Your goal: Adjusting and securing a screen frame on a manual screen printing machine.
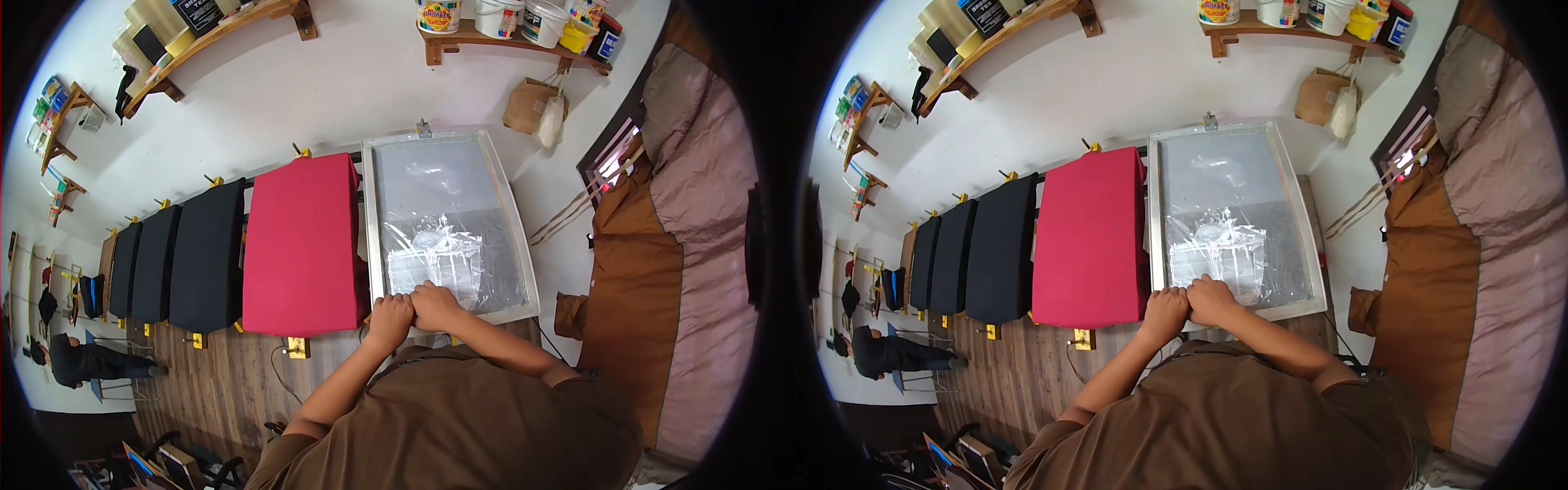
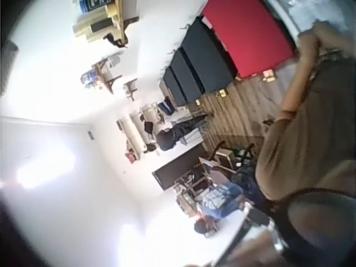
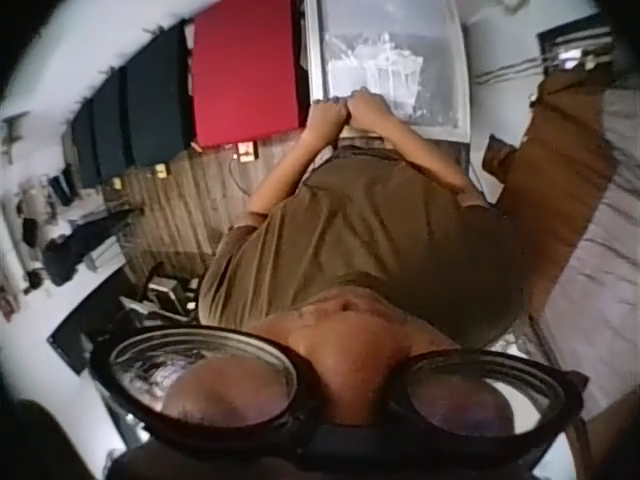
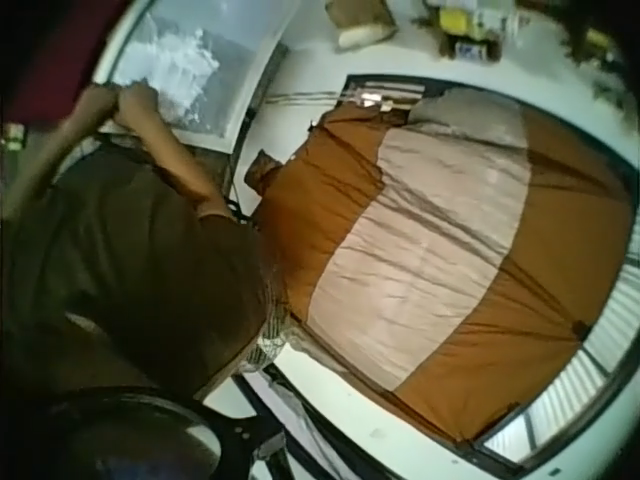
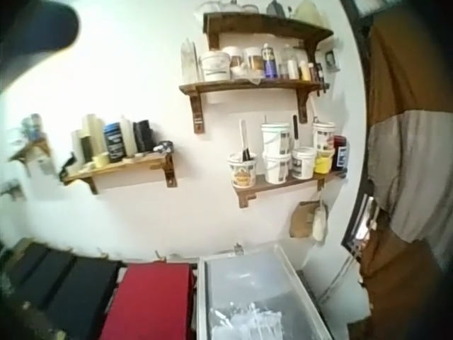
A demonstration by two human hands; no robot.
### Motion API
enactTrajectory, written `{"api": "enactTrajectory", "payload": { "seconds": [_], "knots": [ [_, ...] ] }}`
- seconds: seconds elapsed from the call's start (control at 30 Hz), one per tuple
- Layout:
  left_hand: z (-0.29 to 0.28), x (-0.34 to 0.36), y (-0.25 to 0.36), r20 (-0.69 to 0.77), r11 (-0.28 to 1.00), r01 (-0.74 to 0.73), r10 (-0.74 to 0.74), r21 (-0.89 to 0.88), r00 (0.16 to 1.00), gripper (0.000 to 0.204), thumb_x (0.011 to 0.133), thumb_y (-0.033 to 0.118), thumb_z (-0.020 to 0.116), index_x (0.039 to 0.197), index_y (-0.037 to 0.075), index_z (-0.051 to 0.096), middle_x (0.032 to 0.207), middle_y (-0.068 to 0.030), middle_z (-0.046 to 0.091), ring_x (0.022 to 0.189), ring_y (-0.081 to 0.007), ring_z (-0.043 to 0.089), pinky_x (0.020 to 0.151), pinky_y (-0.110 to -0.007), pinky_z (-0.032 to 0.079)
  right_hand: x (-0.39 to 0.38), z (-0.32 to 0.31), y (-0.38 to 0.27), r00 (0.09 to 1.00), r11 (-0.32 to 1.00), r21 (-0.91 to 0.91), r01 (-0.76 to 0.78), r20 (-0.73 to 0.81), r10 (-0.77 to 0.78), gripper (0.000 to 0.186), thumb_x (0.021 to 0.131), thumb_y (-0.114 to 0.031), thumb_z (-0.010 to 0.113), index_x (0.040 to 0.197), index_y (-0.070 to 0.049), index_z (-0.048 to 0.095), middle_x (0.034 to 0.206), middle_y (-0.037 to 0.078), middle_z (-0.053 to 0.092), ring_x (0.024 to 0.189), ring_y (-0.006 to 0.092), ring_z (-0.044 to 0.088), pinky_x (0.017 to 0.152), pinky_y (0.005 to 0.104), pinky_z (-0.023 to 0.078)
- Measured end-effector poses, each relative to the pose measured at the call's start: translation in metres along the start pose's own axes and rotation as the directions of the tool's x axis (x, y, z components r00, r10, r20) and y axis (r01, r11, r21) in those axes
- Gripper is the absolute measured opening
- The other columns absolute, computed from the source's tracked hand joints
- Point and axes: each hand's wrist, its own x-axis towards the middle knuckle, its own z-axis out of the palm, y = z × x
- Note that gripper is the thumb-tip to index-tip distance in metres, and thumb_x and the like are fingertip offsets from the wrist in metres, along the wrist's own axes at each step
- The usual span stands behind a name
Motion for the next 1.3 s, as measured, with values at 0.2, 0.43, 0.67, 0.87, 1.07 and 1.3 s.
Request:
{"api": "enactTrajectory", "payload": {
  "seconds": [0.2,0.43,0.67,0.87,1.07,1.3],
  "knots": [
    [0.005,0.014,-0.007,-0.051,0.956,0.168,-0.185,-0.241,0.981,0.008,0.079,0.008,0.063,0.074,0.006,0.068,0.072,-0.0157,0.069,0.066,-0.0328,0.071,0.059,-0.044,0.056,0.022,-0.018,0.007,0.955,0.997,0.011,-0.079,0.288,0.072,0.021,0.078,-0.021,0.071,0.088,-0.004,0.076,0.097,0.019,0.074,0.093,0.0374,0.072,0.080,0.0481,0.059],
    [-0.001,0.060,-0.038,0.171,0.961,0.231,-0.204,-0.154,0.964,0.012,0.070,0.017,0.073,0.074,0.006,0.074,0.078,-0.0201,0.072,0.075,-0.0370,0.074,0.067,-0.047,0.061,0.052,-0.028,0.028,0.957,0.999,0.025,-0.048,0.288,0.039,0.025,0.073,-0.024,0.073,0.086,-0.003,0.077,0.094,0.022,0.074,0.091,0.0393,0.072,0.081,0.0482,0.059],
    [-0.001,0.079,-0.051,0.296,0.977,0.169,-0.124,-0.130,0.947,0.023,0.068,0.023,0.077,0.081,0.004,0.074,0.083,-0.0191,0.073,0.082,-0.0366,0.074,0.075,-0.045,0.061,0.068,-0.027,0.039,0.949,0.999,0.034,-0.014,0.315,0.002,0.030,0.071,-0.028,0.076,0.084,0.000,0.075,0.093,0.023,0.073,0.090,0.0399,0.072,0.080,0.0474,0.058],
    [-0.006,0.067,-0.041,0.301,0.965,0.175,-0.110,-0.198,0.947,0.021,0.073,0.023,0.074,0.083,0.005,0.074,0.085,-0.0184,0.074,0.084,-0.0351,0.074,0.076,-0.045,0.060,0.054,-0.018,0.037,0.959,1.000,0.008,-0.025,0.283,0.022,0.035,0.070,-0.032,0.079,0.084,0.000,0.075,0.092,0.023,0.073,0.091,0.0402,0.071,0.083,0.0476,0.058],
    [-0.006,0.057,-0.039,0.213,0.957,0.162,-0.110,-0.240,0.971,0.018,0.073,0.022,0.073,0.086,0.008,0.076,0.083,-0.0165,0.074,0.080,-0.0339,0.074,0.071,-0.046,0.060,0.048,-0.026,0.024,0.966,0.986,0.033,-0.162,0.209,0.152,0.037,0.068,-0.033,0.079,0.086,-0.002,0.074,0.091,0.024,0.073,0.090,0.0414,0.071,0.085,0.0473,0.057],
    [-0.004,0.065,-0.051,0.203,0.962,0.078,-0.024,-0.263,0.979,0.017,0.072,0.021,0.073,0.083,0.008,0.076,0.082,-0.0161,0.074,0.079,-0.0329,0.074,0.071,-0.045,0.060,0.049,-0.021,0.032,0.972,0.989,0.073,-0.126,0.209,0.108,0.036,0.065,-0.031,0.077,0.086,-0.002,0.074,0.085,0.024,0.072,0.084,0.0420,0.071,0.080,0.0472,0.057]
  ]
}}
